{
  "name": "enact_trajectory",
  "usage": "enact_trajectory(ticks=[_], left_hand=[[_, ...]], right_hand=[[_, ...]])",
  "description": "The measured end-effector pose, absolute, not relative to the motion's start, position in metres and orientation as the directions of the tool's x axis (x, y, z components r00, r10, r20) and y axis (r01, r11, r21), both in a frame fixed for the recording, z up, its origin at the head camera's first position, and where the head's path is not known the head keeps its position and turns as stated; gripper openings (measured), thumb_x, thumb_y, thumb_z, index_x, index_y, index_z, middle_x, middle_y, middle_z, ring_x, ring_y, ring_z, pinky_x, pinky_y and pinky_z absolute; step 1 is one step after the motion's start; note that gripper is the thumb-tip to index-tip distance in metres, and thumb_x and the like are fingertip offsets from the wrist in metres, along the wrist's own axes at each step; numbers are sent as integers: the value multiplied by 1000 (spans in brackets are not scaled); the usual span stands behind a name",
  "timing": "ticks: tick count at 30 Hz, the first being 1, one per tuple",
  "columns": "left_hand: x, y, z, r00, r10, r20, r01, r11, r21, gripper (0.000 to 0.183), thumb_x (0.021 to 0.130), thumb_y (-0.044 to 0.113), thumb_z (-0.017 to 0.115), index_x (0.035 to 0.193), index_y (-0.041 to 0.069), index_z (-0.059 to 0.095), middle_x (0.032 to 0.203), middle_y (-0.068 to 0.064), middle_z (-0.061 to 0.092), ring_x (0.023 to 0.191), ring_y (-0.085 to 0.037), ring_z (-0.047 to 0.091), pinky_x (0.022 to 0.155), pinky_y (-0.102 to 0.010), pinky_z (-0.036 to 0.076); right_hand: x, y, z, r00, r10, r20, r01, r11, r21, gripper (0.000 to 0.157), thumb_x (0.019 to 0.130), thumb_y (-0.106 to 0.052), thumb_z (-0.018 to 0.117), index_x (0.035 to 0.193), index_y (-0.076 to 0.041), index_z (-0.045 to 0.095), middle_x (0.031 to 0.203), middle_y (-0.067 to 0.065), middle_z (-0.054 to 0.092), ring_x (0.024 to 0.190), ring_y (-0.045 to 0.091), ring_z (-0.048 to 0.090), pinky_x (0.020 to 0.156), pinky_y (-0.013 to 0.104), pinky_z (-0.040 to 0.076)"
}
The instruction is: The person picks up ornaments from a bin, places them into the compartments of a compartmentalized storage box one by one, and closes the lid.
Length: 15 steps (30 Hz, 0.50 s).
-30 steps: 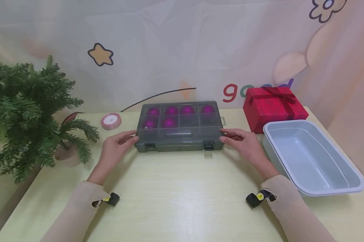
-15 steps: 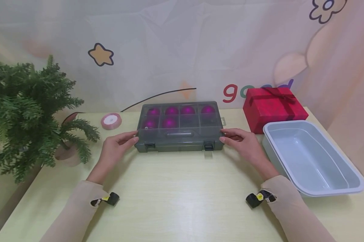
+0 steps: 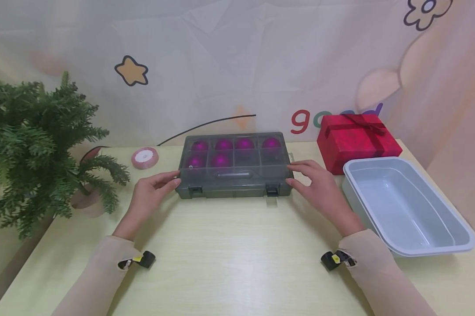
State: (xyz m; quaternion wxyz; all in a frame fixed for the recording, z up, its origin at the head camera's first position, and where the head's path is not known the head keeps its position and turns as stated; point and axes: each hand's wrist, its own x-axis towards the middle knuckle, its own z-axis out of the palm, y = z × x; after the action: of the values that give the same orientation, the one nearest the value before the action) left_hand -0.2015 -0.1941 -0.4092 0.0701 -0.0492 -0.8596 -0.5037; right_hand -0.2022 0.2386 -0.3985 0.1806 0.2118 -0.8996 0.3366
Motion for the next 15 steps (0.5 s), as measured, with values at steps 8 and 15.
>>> enact_trajectory(ticks=[8,15], left_hand=[[-202,-194,-409,-986,15,166,151,501,852,36,102,26,76,135,13,75,114,-10,78,110,-28,73,102,-47,56],[-202,-194,-409,-986,10,167,150,502,852,35,102,26,76,135,13,75,114,-11,78,111,-28,73,102,-47,56]], right_hand=[[-201,232,-396,-678,-399,618,-681,657,-323,45,78,13,88,120,0,77,118,15,75,108,34,73,93,-2,36],[-199,229,-396,-654,-482,583,-711,655,-257,43,77,10,89,118,1,77,115,15,76,106,33,73,86,36,63]])
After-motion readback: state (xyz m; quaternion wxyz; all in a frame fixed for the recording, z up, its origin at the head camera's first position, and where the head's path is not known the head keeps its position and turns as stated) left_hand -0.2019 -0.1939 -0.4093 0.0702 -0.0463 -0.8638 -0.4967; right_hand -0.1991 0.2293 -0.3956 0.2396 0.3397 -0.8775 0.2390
